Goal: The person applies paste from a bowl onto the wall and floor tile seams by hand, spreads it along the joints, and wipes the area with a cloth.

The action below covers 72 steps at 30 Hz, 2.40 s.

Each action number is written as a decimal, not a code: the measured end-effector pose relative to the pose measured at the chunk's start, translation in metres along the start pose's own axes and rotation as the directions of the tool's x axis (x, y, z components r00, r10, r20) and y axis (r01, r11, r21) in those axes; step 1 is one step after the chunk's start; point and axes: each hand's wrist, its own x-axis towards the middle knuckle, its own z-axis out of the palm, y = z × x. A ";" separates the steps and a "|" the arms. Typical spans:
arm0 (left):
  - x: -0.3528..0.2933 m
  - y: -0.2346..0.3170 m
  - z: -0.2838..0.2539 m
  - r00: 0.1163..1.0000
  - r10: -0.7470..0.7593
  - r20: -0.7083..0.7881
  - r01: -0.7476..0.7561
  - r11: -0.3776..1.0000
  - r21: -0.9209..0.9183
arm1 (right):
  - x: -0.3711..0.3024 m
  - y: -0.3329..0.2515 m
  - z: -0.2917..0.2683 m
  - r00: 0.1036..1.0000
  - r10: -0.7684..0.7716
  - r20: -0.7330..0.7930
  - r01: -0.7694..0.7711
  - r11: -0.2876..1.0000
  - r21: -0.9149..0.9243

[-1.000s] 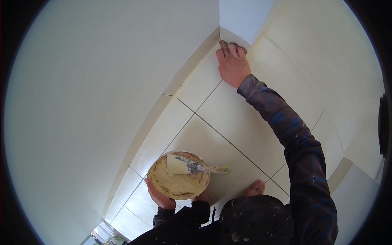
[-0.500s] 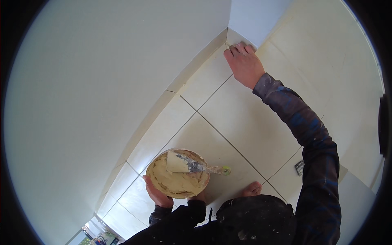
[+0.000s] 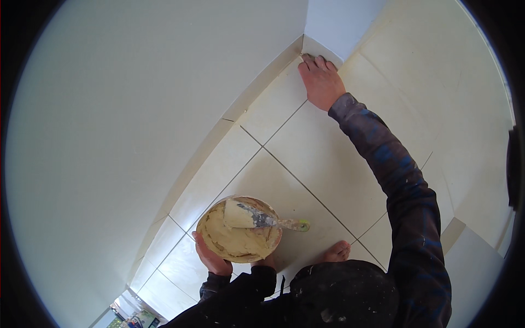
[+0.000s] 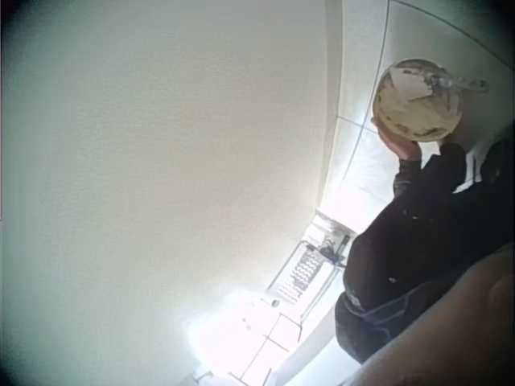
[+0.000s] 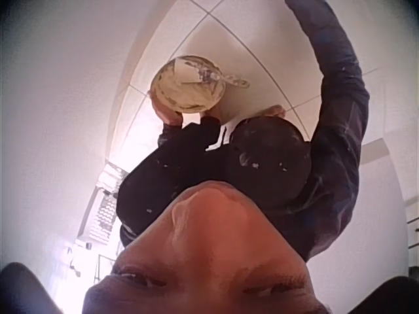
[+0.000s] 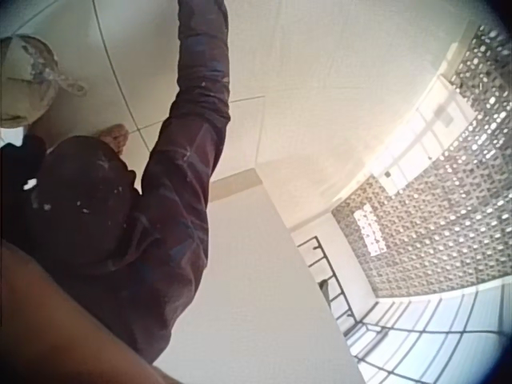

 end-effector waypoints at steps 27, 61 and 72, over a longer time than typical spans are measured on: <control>-0.013 -0.006 -0.005 1.000 0.018 0.006 -0.018 1.000 -0.003 | -0.016 -0.024 0.023 0.799 0.507 0.325 -0.478 0.207 0.853; -0.045 -0.024 0.005 0.999 0.036 -0.030 -0.037 0.999 -0.024 | -0.071 -0.029 -0.064 0.657 0.482 0.580 0.014 -0.776 0.630; -0.029 0.014 -0.063 0.982 -0.028 0.189 0.032 0.999 -0.018 | -0.244 -0.311 -0.257 0.978 -0.168 0.125 0.033 0.712 0.701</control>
